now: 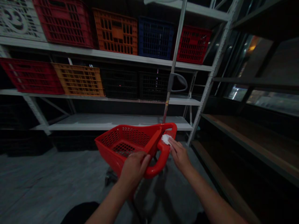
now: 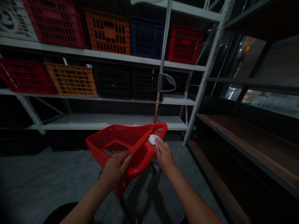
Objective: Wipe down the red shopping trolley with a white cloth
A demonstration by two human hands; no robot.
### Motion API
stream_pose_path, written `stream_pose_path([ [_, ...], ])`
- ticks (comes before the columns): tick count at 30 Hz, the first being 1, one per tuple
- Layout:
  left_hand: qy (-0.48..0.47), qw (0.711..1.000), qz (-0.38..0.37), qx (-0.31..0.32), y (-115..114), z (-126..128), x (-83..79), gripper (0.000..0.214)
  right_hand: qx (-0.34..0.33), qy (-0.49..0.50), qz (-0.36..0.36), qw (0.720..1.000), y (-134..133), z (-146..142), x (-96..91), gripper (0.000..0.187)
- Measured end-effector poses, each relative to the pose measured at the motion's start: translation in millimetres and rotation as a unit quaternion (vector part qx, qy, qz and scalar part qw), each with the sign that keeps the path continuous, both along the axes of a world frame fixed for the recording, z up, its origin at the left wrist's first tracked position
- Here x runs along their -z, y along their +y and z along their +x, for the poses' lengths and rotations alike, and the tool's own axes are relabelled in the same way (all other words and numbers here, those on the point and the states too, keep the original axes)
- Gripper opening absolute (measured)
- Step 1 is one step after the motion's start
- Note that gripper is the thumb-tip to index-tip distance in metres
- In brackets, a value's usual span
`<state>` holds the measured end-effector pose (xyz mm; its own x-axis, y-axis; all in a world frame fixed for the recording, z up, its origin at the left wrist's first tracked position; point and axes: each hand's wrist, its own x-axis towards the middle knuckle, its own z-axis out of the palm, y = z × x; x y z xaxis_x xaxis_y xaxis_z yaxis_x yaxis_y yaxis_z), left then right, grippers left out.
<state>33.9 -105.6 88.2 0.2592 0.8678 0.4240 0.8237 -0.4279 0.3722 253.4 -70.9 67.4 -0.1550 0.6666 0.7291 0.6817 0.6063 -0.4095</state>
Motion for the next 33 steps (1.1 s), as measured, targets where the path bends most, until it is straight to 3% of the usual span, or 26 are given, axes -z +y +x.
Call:
stream_pose_path([
  [4,0.120,0.988,-0.075,-0.055,-29.5,31.1,-18.8,0.052,-0.043,0.014,0.010,0.999,-25.7,-22.0,13.8,0.038],
  [7,0.186,0.974,-0.108,-0.072,-31.2,28.0,-22.6,0.054,-0.067,0.002,0.029,0.997,-14.2,-14.6,15.8,0.036],
  [11,0.197,0.974,-0.101,-0.044,-28.7,15.4,-25.3,0.049,0.019,0.032,0.067,0.997,22.6,8.3,8.7,0.033],
  [13,0.200,0.973,-0.102,-0.043,-30.0,13.2,-26.6,0.048,0.054,0.051,0.071,0.995,24.4,5.8,5.7,0.032],
  [15,0.200,0.974,-0.100,-0.044,-32.0,12.7,-27.1,0.048,0.040,0.051,0.064,0.996,8.0,-9.5,4.1,0.032],
  [19,0.188,0.977,-0.092,-0.037,-33.5,11.3,-25.0,0.047,-0.081,-0.020,0.033,0.996,-39.2,-44.8,-0.7,0.038],
  [21,0.186,0.977,-0.091,-0.041,-32.6,11.0,-23.2,0.048,-0.110,-0.046,0.024,0.993,-43.0,-46.9,-6.2,0.039],
  [25,0.195,0.976,-0.086,-0.055,-30.9,13.5,-21.9,0.049,-0.037,-0.061,0.006,0.997,2.0,-16.4,-20.9,0.032],
  [29,0.192,0.975,-0.096,-0.057,-31.2,16.8,-23.4,0.049,0.063,-0.123,-0.068,0.988,58.9,17.6,-36.2,0.028],
  [31,0.189,0.975,-0.103,-0.059,-31.3,17.5,-23.9,0.050,0.052,-0.161,-0.097,0.981,74.3,21.7,-43.4,0.028],
  [33,0.187,0.974,-0.111,-0.061,-31.3,18.0,-24.1,0.051,-0.006,-0.187,-0.113,0.976,79.7,15.1,-50.3,0.027],
])
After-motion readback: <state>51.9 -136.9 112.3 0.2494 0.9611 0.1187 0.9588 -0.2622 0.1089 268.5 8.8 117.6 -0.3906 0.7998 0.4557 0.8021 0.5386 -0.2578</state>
